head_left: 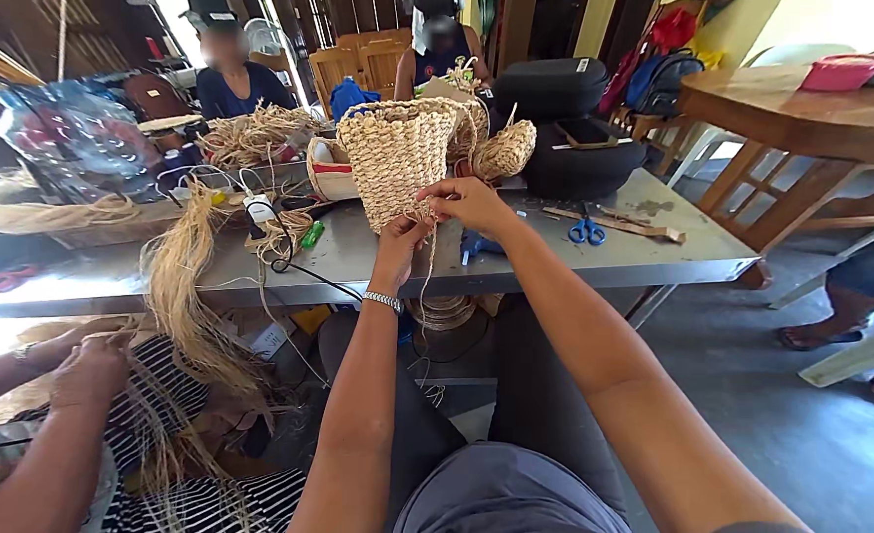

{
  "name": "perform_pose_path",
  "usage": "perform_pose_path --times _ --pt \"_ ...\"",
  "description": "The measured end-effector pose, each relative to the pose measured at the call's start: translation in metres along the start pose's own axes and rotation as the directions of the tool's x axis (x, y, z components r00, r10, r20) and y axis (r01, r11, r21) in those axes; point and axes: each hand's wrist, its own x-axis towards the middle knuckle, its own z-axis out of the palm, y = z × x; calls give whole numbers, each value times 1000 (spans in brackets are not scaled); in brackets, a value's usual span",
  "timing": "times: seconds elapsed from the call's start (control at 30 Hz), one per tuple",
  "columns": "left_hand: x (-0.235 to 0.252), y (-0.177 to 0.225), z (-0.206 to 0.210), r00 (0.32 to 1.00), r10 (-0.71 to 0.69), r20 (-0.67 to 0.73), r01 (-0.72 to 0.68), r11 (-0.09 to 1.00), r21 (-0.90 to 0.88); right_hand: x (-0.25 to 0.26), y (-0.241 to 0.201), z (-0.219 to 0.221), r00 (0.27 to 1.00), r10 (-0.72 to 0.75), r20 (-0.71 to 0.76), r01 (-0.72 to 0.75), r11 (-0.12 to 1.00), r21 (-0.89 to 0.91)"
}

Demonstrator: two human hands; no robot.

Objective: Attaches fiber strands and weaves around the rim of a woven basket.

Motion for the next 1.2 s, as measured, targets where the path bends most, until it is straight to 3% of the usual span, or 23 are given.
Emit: perform_pose_path --times 0.1,0.23,0.4,0.6,0.9,1.03,1.2 --pt "0 1 0 1000 -11 -7 10 1000 -23 0 2 -1 998 -10 -58 9 1000 -15" --pt "-2 2 1 1000 2 -2 -2 1000 -24 -4 -1 -1 987 30 -155 -62 977 -204" --pt "-24 15 6 1000 -1 -31 3 998 68 -8 -14 2 990 24 -139 -74 927 -368" --pt "-20 13 5 999 -29 -42 32 998 60 -11 -11 8 994 -54 -96 27 965 -260" --pt "-14 10 4 997 -48 -64 50 998 26 -18 -5 13 979 -53 -195 21 986 -165" --pt "-21 4 -2 999 13 -30 -9 991 135 -13 6 12 963 -114 -246 75 984 -163" --pt "-20 -3 -5 997 74 -1 -73 988 138 -12 6 12 963 -101 -248 58 983 -174"
